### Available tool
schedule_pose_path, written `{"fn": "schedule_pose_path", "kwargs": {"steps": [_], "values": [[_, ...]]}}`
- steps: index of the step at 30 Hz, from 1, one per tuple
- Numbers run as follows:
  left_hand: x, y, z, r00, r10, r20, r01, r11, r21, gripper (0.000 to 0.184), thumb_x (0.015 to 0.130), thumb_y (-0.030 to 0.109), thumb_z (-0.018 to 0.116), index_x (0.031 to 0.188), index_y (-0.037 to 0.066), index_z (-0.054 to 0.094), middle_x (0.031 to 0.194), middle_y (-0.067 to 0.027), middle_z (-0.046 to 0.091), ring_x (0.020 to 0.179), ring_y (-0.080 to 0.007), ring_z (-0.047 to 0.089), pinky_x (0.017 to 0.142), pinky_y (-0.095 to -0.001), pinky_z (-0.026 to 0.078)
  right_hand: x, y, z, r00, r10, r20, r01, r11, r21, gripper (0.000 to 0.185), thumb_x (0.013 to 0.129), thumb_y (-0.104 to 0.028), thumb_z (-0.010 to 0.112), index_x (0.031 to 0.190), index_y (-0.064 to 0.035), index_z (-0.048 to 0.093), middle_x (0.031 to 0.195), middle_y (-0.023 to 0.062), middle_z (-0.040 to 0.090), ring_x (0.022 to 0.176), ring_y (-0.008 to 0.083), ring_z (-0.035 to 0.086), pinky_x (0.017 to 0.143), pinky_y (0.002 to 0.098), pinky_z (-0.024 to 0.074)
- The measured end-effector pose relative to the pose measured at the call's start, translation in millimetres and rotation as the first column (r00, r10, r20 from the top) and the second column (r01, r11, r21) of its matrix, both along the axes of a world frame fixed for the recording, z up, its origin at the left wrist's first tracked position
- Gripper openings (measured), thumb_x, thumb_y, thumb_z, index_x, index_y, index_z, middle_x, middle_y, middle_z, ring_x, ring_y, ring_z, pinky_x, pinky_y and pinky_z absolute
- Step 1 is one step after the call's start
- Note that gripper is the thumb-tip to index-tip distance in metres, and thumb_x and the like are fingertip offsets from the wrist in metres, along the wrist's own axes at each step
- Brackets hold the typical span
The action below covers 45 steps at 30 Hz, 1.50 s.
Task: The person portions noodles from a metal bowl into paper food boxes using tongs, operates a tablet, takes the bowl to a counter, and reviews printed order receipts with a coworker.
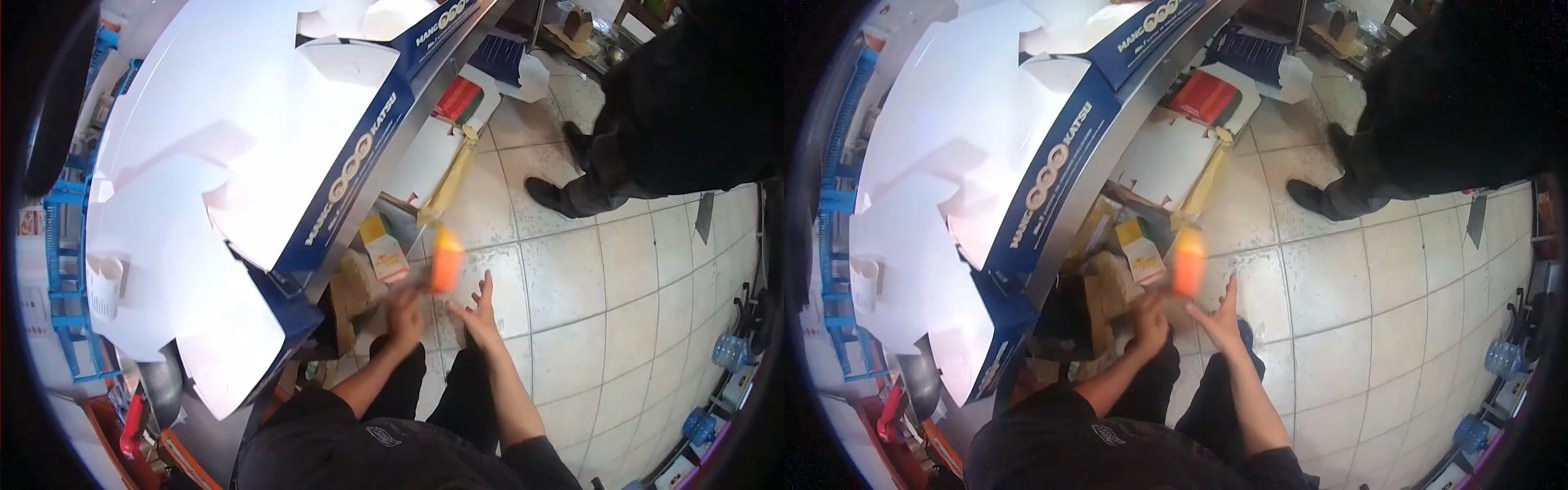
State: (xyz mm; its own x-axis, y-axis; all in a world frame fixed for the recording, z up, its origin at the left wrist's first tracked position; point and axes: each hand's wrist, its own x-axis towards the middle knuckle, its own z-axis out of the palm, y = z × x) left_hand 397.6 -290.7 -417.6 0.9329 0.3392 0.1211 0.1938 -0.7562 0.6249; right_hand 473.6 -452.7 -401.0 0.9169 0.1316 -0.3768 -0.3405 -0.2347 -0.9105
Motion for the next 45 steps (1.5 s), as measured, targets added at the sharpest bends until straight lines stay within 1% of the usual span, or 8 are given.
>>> {"fn": "schedule_pose_path", "kwargs": {"steps": [11,19,23,26,30,37,39,45], "values": [[-12.4,-22.9,62.2,0.858,-0.472,-0.203,0.417,0.871,-0.262,0.053,0.068,0.014,0.072,0.118,0.005,0.054,0.123,-0.0146,0.055,0.112,-0.0308,0.052,0.094,-0.0422,0.042,-20.1,-16.1,-7.6,0.908,-0.095,-0.407,0.215,0.941,0.261,0.034,0.074,-0.006,0.070,0.104,-0.0037,0.054,0.085,0.0037,0.056,0.072,0.0084,0.054,0.060,0.0237,0.0448],[3.0,-49.6,290.2,1.000,-0.006,-0.018,0.001,0.958,-0.288,0.080,0.078,0.028,0.073,0.137,-0.002,0.028,0.137,-0.0238,0.037,0.126,-0.0365,0.038,0.105,-0.0434,0.031,-25.5,-68.4,248.4,0.939,-0.343,0.033,0.286,0.828,0.482,0.050,0.077,-0.003,0.066,0.122,-0.0017,0.044,0.111,0.0097,0.055,0.104,0.0171,0.054,0.092,0.0320,0.0421],[1.5,-39.8,408.5,0.987,-0.156,-0.033,0.047,0.484,-0.874,0.054,0.080,0.013,0.070,0.126,0.000,0.046,0.117,-0.0174,0.057,0.104,-0.0194,0.058,0.090,-0.0322,0.045,-1.7,-89.5,377.0,0.992,-0.122,-0.035,0.095,0.530,0.842,0.082,0.079,-0.016,0.064,0.145,-0.0042,0.017,0.140,0.0132,0.035,0.131,0.0257,0.035,0.109,0.0397,0.0280],[-15.7,-10.3,502.0,0.991,-0.135,0.021,0.115,0.738,-0.665,0.045,0.080,0.010,0.066,0.121,0.001,0.051,0.110,-0.0142,0.061,0.102,-0.0175,0.059,0.089,-0.0324,0.046,31.8,-82.8,441.2,0.954,0.028,0.299,-0.134,0.930,0.341,0.082,0.074,-0.021,0.070,0.140,-0.0022,0.025,0.138,0.0144,0.038,0.127,0.0276,0.040,0.106,0.0406,0.0316],[-61.0,6.0,636.3,0.991,-0.115,0.070,0.122,0.988,-0.098,0.043,0.073,0.003,0.056,0.116,0.003,0.054,0.102,-0.0156,0.063,0.094,-0.0328,0.062,0.084,-0.0381,0.048,22.3,-42.1,577.2,0.185,0.381,0.906,-0.089,0.924,-0.371,0.074,0.073,-0.027,0.074,0.132,0.0021,0.039,0.133,0.0190,0.043,0.121,0.0324,0.045,0.107,0.0444,0.0286],[-188.2,24.6,661.5,0.992,-0.026,0.126,0.091,0.831,-0.549,0.064,0.074,0.021,0.065,0.131,0.001,0.045,0.120,-0.0160,0.058,0.110,-0.0276,0.057,0.091,-0.0370,0.044,-59.0,61.6,541.4,-0.181,0.660,0.729,-0.772,0.363,-0.521,0.059,0.077,-0.012,0.071,0.128,0.0042,0.046,0.111,0.0198,0.056,0.105,0.0318,0.054,0.094,0.0428,0.0403],[-226.0,35.7,624.4,0.847,0.091,0.524,0.439,0.434,-0.786,0.071,0.086,0.031,0.065,0.142,0.001,0.034,0.135,-0.0126,0.047,0.128,-0.0213,0.042,0.105,-0.0364,0.034,-88.2,87.3,528.9,0.057,0.588,0.807,-0.901,0.379,-0.212,0.057,0.077,-0.007,0.070,0.127,0.0049,0.045,0.106,0.0183,0.057,0.103,0.0292,0.055,0.091,0.0386,0.0431],[-299.1,16.6,503.6,0.699,0.693,0.178,-0.066,0.310,-0.948,0.048,0.099,0.030,0.043,0.135,-0.001,0.042,0.132,-0.0127,0.050,0.122,-0.0212,0.048,0.105,-0.0366,0.034,-181.7,156.6,493.2,0.297,0.658,0.692,-0.955,0.185,0.233,0.056,0.083,0.000,0.062,0.132,0.0088,0.036,0.114,0.0177,0.056,0.103,0.0208,0.058,0.089,0.0336,0.0462]]}}
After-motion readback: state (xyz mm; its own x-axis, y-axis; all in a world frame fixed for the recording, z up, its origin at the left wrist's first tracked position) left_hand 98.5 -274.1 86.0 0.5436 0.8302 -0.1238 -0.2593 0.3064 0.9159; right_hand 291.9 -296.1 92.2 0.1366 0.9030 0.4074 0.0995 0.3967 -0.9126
